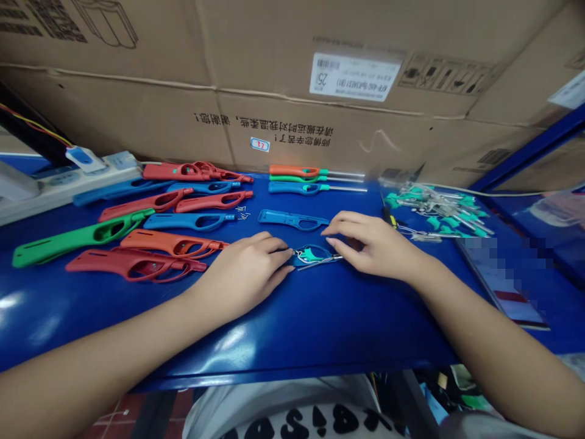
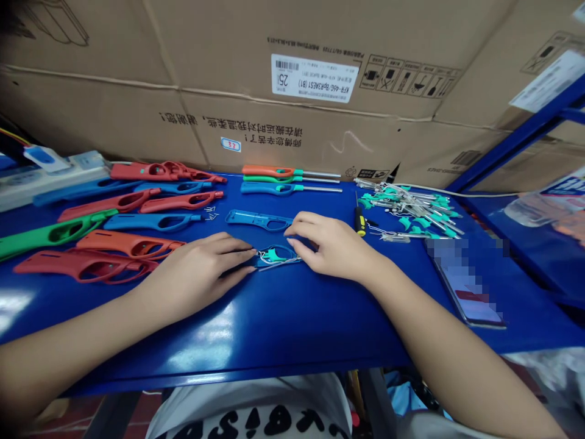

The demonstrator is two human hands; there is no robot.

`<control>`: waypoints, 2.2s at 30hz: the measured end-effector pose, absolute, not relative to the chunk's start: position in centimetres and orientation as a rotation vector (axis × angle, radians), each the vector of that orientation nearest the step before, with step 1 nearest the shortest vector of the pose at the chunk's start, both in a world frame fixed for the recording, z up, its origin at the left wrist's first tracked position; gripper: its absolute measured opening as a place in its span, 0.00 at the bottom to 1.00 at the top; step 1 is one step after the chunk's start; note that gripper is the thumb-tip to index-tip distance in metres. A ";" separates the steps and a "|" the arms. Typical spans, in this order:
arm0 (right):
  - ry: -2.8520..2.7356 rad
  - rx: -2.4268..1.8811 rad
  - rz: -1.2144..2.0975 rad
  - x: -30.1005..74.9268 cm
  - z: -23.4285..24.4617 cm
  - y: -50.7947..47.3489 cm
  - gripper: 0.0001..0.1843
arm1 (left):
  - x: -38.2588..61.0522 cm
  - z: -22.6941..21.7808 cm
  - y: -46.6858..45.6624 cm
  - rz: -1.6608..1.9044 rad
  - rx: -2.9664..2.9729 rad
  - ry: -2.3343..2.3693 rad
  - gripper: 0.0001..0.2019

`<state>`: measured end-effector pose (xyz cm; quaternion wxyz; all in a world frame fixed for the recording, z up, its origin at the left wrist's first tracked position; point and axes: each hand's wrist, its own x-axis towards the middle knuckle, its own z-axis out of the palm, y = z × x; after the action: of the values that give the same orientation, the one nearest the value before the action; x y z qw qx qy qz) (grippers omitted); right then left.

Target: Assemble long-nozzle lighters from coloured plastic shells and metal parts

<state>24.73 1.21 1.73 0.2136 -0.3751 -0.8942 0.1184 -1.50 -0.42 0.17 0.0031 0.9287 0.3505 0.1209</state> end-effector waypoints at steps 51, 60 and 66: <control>-2.030 -1.895 -0.183 29.7 4.1 3.3 0.22 | -1.5 -0.2 -0.4 0.386 2.880 1.065 0.14; -1.665 -2.518 -0.100 38.8 3.2 5.8 0.10 | -1.6 0.7 -0.7 0.396 2.856 1.143 0.15; -1.699 -2.510 -0.102 38.6 1.8 6.5 0.18 | -1.9 -0.1 -0.3 0.380 2.793 1.167 0.16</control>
<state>38.56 6.54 1.77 0.0544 -0.8264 -0.5595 -0.0336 -1.89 -0.32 -0.09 0.0453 0.9146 0.3822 0.1243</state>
